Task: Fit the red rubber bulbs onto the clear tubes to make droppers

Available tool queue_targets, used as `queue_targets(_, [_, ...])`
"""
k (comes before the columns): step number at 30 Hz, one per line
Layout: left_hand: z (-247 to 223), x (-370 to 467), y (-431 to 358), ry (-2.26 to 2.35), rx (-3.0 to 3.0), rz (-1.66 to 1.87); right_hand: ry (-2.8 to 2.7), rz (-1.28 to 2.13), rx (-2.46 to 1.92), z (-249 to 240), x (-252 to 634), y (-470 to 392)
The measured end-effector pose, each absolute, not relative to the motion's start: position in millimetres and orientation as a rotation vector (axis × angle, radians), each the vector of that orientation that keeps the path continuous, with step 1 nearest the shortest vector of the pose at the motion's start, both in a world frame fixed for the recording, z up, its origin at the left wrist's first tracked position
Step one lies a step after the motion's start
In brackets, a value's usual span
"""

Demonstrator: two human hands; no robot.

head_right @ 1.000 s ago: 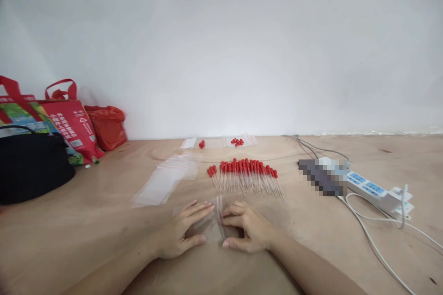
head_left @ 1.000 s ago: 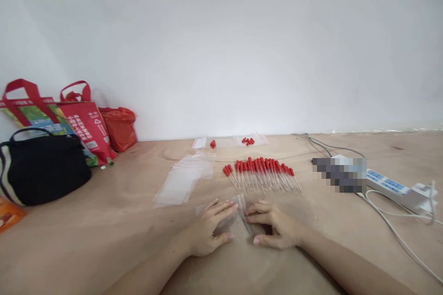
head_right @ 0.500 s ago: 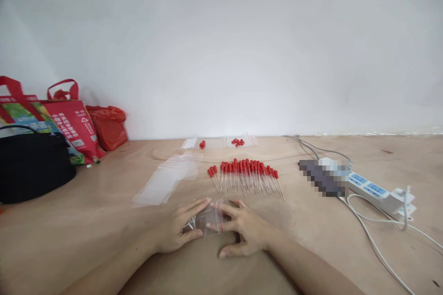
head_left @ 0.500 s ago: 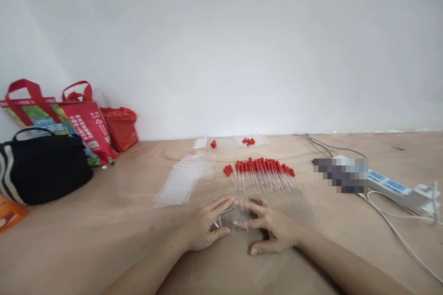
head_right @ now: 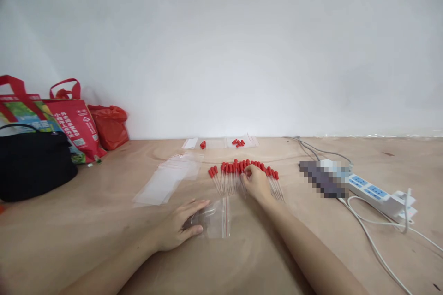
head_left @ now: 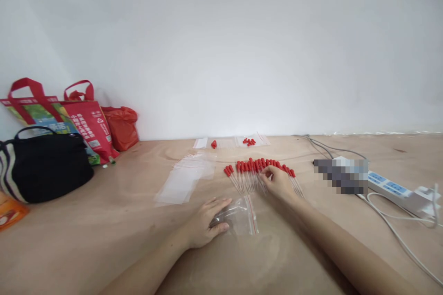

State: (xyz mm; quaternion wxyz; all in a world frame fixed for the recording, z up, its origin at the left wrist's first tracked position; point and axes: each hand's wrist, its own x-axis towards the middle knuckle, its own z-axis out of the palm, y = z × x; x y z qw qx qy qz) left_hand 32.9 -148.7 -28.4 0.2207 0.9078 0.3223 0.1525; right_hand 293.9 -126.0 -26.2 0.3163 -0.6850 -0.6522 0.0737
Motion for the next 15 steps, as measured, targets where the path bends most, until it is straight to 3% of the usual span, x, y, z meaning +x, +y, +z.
queue_targets(5, [-29,34,-150,0.93,2.505,0.425,-1.634,0.068,-2.159,-21,280,-95])
queue_targets(15, [-30,35,-150,0.971,2.514,0.372,-1.613,0.03,-2.244,-12,257,-86])
